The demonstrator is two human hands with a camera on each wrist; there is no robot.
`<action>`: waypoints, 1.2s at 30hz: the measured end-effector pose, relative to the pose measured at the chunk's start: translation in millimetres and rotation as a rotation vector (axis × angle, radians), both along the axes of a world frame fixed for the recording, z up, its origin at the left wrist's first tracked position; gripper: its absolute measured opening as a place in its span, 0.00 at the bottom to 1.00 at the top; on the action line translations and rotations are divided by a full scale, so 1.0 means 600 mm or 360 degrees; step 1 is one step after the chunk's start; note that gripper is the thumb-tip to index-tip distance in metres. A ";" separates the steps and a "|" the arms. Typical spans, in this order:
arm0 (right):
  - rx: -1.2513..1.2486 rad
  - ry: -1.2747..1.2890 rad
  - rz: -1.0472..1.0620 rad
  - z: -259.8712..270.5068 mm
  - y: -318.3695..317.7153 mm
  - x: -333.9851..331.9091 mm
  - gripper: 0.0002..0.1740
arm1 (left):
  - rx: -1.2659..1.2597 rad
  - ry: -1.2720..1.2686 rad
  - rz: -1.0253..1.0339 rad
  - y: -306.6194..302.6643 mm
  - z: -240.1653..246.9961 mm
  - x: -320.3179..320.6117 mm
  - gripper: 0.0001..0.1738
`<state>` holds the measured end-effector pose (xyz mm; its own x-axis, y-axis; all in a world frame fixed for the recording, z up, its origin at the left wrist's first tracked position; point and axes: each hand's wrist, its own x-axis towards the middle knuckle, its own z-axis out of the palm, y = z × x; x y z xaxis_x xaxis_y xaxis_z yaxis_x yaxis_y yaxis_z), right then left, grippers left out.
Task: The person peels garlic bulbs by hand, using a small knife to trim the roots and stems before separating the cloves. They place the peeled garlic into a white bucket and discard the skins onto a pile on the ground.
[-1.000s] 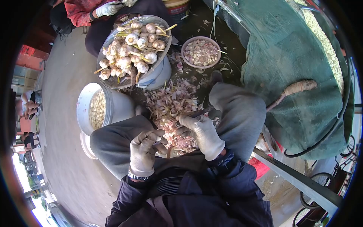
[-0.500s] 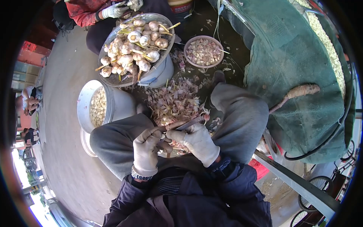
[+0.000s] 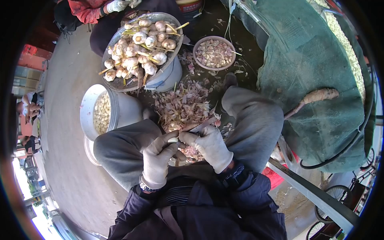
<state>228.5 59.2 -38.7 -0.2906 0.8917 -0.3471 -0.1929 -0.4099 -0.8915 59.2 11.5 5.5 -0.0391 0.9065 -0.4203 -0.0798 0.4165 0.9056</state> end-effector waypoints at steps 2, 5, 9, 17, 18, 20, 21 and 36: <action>0.0020 -0.0085 0.0038 0.005 -0.002 0.001 0.11 | -0.0002 0.0046 -0.0030 -0.002 -0.001 -0.004 0.19; 0.0029 -0.0189 0.0079 0.004 -0.003 0.000 0.11 | 0.0037 0.0108 -0.0057 -0.009 -0.006 -0.005 0.19; 0.0084 -0.0293 0.0110 -0.001 -0.004 0.000 0.11 | 0.0050 0.0030 -0.0015 -0.010 -0.009 -0.008 0.16; -0.0361 0.0193 -0.0027 0.050 0.004 0.009 0.10 | 0.0096 0.0129 -0.0001 -0.008 -0.009 -0.014 0.15; -0.0413 0.0306 -0.0013 0.057 0.005 0.013 0.10 | 0.0079 0.0129 0.0012 -0.008 -0.010 -0.014 0.15; -0.0317 0.0308 0.0045 0.026 0.004 0.030 0.10 | -0.0006 -0.0033 0.0052 -0.004 -0.010 -0.022 0.16; -0.0219 0.0308 0.0103 0.025 0.007 0.031 0.11 | -0.0089 -0.0197 0.0091 -0.001 -0.010 -0.027 0.17; -0.0416 0.0019 0.0394 0.026 0.004 -0.004 0.12 | -0.0078 -0.0208 0.0026 0.002 0.001 -0.030 0.22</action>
<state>226.3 61.5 -23.0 -0.4921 0.6751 -0.5496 -0.0689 -0.6595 -0.7485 41.2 12.9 6.3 0.0040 0.8846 -0.4663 -0.2027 0.4574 0.8659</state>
